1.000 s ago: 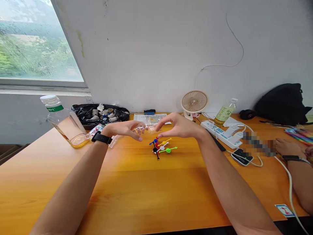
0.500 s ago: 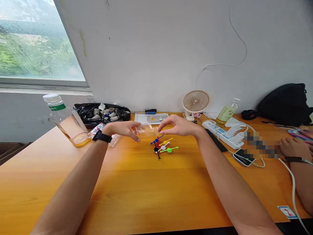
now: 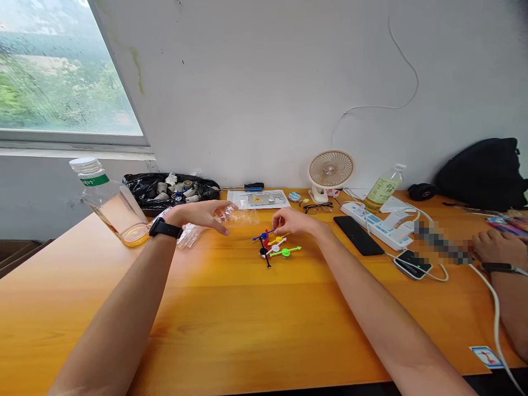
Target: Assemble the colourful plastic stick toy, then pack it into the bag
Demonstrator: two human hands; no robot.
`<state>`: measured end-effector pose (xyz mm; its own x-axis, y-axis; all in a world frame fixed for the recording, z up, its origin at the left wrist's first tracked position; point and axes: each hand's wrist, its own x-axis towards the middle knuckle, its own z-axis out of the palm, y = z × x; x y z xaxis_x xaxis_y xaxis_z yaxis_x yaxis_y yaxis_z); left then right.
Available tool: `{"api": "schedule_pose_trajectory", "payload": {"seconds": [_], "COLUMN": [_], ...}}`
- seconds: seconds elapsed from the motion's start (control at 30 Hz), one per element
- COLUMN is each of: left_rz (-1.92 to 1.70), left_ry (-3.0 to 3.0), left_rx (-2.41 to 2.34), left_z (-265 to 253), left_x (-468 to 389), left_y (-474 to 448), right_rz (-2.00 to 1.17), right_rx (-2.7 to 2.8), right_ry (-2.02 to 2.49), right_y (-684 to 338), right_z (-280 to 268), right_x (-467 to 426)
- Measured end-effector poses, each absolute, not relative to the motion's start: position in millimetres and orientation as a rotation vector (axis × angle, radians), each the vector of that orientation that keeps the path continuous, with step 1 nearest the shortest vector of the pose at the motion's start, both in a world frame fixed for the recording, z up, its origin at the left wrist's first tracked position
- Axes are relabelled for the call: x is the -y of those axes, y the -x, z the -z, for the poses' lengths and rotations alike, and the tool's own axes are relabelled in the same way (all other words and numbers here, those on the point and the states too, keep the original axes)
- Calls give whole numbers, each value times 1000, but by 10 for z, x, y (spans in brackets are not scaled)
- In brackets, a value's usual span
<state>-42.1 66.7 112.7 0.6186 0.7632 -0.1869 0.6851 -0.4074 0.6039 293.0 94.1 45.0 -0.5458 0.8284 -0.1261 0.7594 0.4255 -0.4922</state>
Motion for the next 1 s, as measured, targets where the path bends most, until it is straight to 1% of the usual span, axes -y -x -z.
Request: {"api": "schedule_pose_trajectory", "payload": {"seconds": [0.2,0.47,0.6,0.73,0.87,1.0], "left_rz": [-182,-189,-186,-193,-205,-297], "left_ry": [-2181,-2230,-2238,-2253,-2246,-2173], "left_rx": [-1120,-1159,-1157,-1119,-1071,-937], "left_z": [-1135,-1158,-1137,-1124,-1154,-1146], "left_x": [-652,-637,-653,-652,-599,-561], "left_y": [409,429,410,364,278,177], "right_rz": [-872,-616,-518,-662,-870,-955], "right_rx": [2508,2358,2126,1936,1988,2013], "right_ry": [1337,1240,1216,1158,1065,1026], "right_y": [-2916,-3072,-3166,-3180,-3081,-2955], "right_z": [-413,-630,-800,-1035,-1231,-1242], "right_x": [-966,-992,-966,-836,-645,-592]}}
